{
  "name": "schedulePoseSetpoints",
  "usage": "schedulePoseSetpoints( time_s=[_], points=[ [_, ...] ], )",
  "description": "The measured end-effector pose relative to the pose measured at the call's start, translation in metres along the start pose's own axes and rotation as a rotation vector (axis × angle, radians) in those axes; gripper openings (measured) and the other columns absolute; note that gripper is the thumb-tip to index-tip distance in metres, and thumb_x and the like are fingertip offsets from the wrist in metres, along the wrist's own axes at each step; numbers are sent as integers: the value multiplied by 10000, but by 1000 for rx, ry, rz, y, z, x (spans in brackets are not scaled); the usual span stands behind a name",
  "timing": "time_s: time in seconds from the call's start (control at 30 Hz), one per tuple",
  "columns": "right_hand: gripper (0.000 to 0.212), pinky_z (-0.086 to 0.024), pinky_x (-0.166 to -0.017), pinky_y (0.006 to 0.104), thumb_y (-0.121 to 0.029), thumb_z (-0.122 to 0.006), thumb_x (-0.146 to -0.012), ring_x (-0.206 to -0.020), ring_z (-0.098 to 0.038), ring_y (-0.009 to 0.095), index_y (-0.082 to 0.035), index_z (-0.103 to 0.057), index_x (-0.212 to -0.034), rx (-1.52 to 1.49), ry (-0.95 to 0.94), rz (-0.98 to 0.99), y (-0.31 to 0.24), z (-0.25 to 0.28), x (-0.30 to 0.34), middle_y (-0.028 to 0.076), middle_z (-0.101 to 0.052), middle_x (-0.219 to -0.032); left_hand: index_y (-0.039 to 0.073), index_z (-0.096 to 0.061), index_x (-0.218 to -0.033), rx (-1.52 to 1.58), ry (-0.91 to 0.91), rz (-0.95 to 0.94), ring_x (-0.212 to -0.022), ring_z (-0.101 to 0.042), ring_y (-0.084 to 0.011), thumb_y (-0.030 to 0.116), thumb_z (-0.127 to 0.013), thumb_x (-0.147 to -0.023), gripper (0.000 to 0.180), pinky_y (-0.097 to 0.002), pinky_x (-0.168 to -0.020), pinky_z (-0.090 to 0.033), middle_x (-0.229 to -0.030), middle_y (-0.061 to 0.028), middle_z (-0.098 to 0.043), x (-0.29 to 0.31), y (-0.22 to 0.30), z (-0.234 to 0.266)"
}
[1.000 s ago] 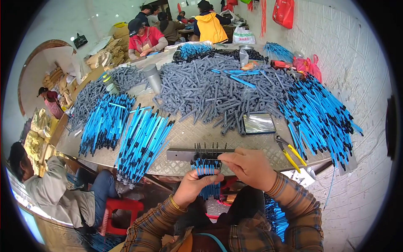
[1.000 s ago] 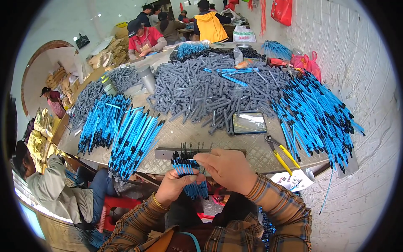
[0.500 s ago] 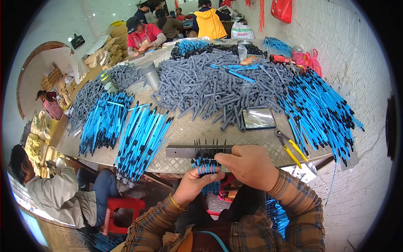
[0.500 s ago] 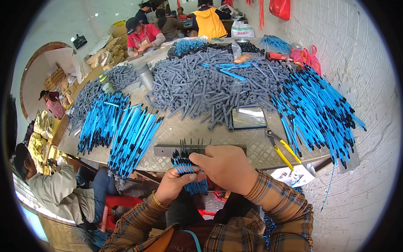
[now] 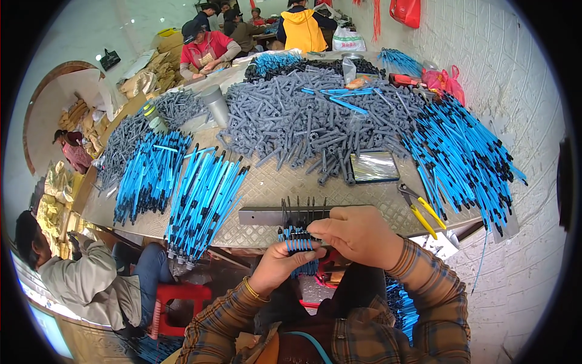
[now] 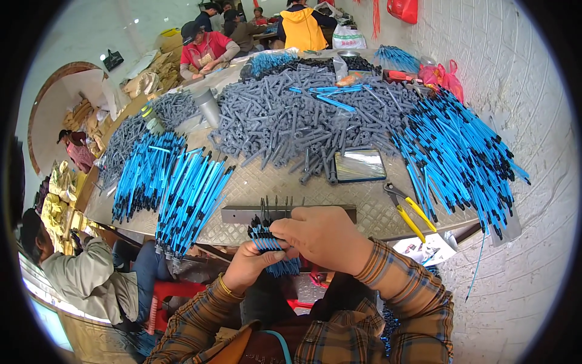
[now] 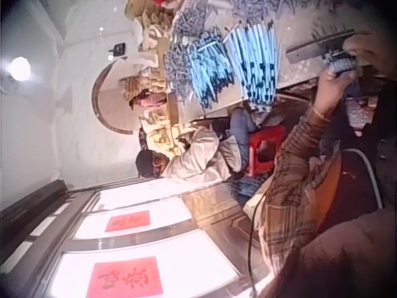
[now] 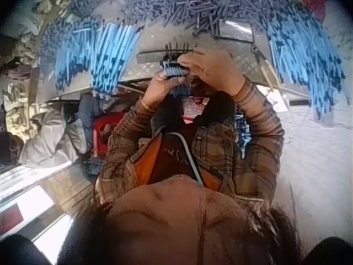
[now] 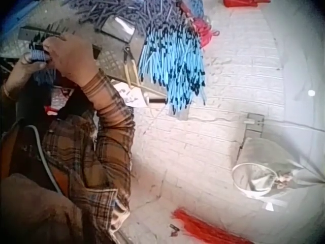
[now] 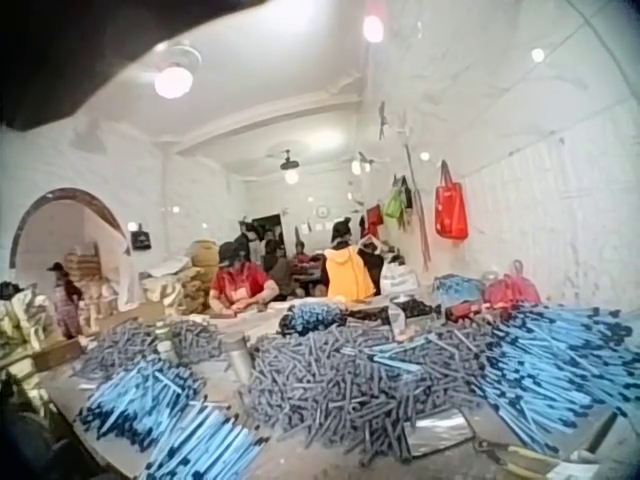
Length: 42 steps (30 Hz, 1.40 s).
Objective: The person assembles blue and grey plastic industrial components by hand at a factory workbench, using pliers to join the parts.
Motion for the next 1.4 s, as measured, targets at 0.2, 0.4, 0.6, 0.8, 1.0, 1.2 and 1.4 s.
schedulePoseSetpoints(
  time_s=[0.2,0.4,0.6,0.8,1.0,1.2,1.4],
  points=[
    [119,-437,-494,350,-174,-595,-786,-574,-555,257,-174,-616,-904,-79,-6,1,1,-5,-3,36,-528,-652,7,-596,-1082,-38,-27,25,-975,-587,-147,33,-545,-872,217,-275,-864,-458,-1021,-89,-641,-1,0,1],
    [86,-442,-503,352,-183,-598,-796,-587,-562,259,-130,-596,-864,-34,-1,-12,-8,-5,-3,45,-548,-668,5,-588,-1093,-45,-42,11,-973,-578,-132,24,-541,-872,227,-271,-867,-449,-1029,-73,-637,0,0,1],
    [94,-444,-514,352,-194,-602,-797,-598,-567,260,-114,-586,-845,21,-6,-13,-12,-6,-4,51,-557,-672,1,-583,-1092,-72,-53,-27,-965,-575,-125,16,-535,-872,226,-268,-872,-443,-1031,-59,-630,-1,0,2],
    [108,-442,-521,350,-209,-602,-800,-596,-561,262,-112,-584,-843,-83,42,-78,-5,-11,-3,56,-536,-647,4,-591,-1067,-60,-46,-17,-959,-565,-110,19,-551,-866,205,-262,-865,-444,-1013,-37,-625,-3,-1,0],
    [118,-434,-516,340,-223,-606,-798,-579,-543,256,-131,-598,-871,41,17,17,-14,-10,-13,52,-511,-660,19,-603,-1027,-105,-49,-85,-939,-548,-80,9,-555,-863,171,-249,-844,-445,-985,-13,-623,-4,-10,4],
    [164,-421,-509,337,-242,-616,-781,-609,-542,229,-163,-618,-925,148,55,117,-25,-8,-19,39,-504,-754,30,-605,-998,-92,-6,-80,-921,-532,-63,18,-562,-862,143,-234,-828,-436,-976,5,-617,-3,-12,3],
    [151,-421,-515,339,-238,-623,-771,-621,-542,229,-158,-618,-899,140,-79,105,-23,-14,-26,41,-504,-751,29,-601,-1009,-146,-15,-108,-924,-519,-53,31,-569,-860,152,-236,-828,-427,-979,10,-614,-7,-15,4]
  ],
)
Point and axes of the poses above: each hand's wrist, its own x-axis away from the middle knuckle, its own z-axis out of the back of the hand, y = z × x, the point moved 3 cm from there along -x, towards the middle knuckle
